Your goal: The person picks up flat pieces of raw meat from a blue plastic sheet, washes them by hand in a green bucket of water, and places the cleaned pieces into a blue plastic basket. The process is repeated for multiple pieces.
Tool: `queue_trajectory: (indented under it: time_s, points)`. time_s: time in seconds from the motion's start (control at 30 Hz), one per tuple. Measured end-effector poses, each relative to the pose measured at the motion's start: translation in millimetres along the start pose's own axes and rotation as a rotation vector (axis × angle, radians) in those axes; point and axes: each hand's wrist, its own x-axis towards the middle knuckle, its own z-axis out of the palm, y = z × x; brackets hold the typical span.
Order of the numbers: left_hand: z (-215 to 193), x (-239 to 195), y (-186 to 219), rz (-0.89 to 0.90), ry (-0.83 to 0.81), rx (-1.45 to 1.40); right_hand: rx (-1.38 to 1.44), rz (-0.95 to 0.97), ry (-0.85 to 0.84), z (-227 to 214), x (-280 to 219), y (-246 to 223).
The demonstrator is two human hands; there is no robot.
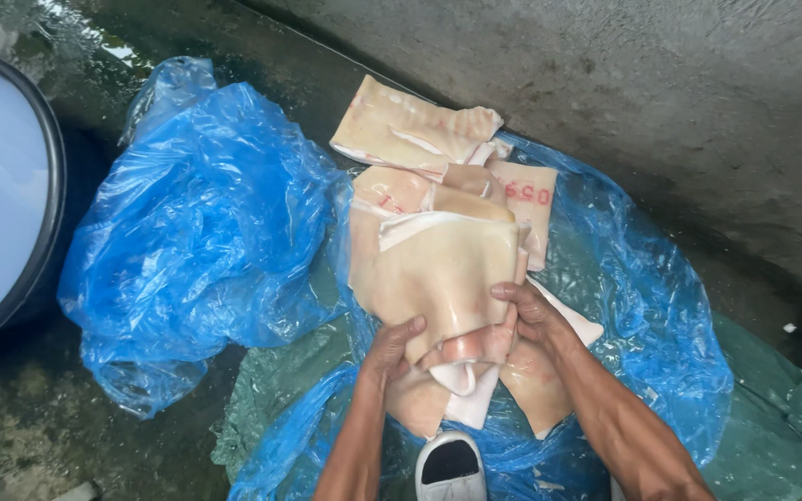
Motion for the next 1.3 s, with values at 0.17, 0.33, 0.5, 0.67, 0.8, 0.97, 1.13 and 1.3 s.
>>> queue_trajectory:
  time_s: [0.17, 0.33, 0.5, 0.67, 0.8, 0.97, 1.13, 1.3]
  points:
    - [22.7, -44.3, 3.0, 0.106, -0.151, -0.106, 0.097, -0.089, -0.232, 23.6, -11.4, -4.1]
    - [43.4, -75.0, 15.2, 0.244, -0.141, -0.025, 0.034, -0.17, -0.26, 48.0, -33.6, -27.4]
    - [83.2, -101.1, 42.6, 0.252, -0.204, 0.016, 0.021, -0.337, -0.305, 78.2, -80.1, -74.8]
    - [150.0, -137.8, 76.7, 0.164, -0.287, 0.094, 0.112, -0.408, -0.183, 102.0, -151.9, -125.1]
    - [219.9, -183.6, 97.6, 0.079, -0.33, 0.127, 0.153, -0.478, -0.009, 119.6, -237.8, -159.0]
    - [307.0, -261.9, 111.9, -0.072, -0.367, 0.181, 0.27, -0.552, 0.134, 152.0, -366.3, -191.0]
    - [388.7, -317.6, 108.1, -0.253, -0.488, 0.274, 0.381, -0.672, 0.375, 170.8, -492.0, -200.7]
    - [460.3, -356.3, 81.8, -0.33, -0.602, 0.408, 0.492, -0.78, 0.488, 167.8, -596.7, -199.1]
